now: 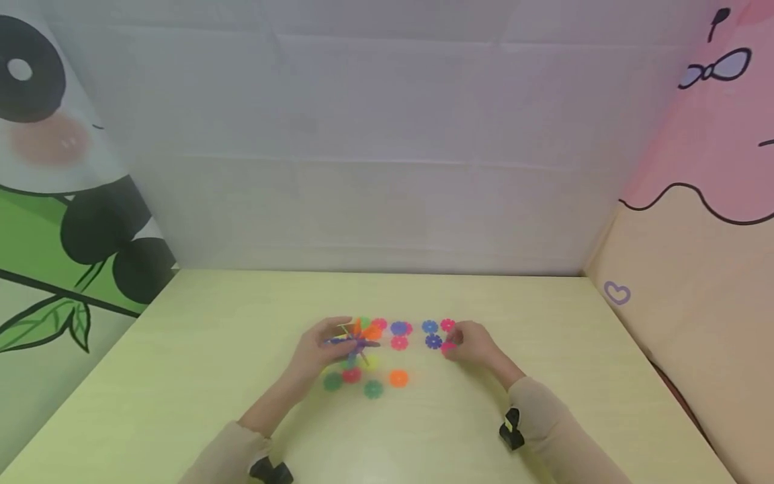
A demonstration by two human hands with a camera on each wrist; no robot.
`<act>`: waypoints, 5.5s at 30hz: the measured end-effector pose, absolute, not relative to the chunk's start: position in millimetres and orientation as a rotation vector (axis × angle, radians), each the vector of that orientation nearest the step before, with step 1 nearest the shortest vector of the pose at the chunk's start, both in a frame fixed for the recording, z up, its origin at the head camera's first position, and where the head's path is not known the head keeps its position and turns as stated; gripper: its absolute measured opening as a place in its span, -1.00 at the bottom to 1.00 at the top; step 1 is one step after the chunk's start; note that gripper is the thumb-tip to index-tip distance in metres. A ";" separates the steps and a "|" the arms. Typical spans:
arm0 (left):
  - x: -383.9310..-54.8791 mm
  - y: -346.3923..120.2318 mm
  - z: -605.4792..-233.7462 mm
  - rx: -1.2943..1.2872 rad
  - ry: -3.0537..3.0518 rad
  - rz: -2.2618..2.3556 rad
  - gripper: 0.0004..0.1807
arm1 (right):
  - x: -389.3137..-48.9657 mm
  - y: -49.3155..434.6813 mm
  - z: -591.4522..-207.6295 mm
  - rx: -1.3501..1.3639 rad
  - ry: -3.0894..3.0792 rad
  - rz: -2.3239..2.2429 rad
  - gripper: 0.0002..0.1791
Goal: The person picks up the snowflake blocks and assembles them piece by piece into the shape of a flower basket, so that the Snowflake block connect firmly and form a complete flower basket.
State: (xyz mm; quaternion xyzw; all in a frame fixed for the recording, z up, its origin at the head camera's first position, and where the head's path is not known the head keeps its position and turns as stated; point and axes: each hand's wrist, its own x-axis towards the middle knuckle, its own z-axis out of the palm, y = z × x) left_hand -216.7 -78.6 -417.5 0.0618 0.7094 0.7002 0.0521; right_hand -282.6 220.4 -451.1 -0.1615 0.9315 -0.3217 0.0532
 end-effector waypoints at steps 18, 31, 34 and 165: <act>-216.5 -71.5 -410.1 0.113 2.056 2.150 -0.55 | -245.2 152.3 -370.6 -0.647 2.540 -1.603 -0.76; -215.5 -70.9 -409.9 0.182 2.118 2.054 -0.57 | -249.3 121.5 -361.7 -0.726 2.560 -1.586 -0.77; -216.0 -70.7 -411.2 0.225 2.168 2.027 -0.56 | -248.9 120.2 -361.8 -0.753 2.607 -1.516 -0.81; -231.4 -64.0 -406.7 0.272 2.283 2.004 -0.39 | -246.6 117.3 -390.8 -0.635 2.473 -1.997 -0.81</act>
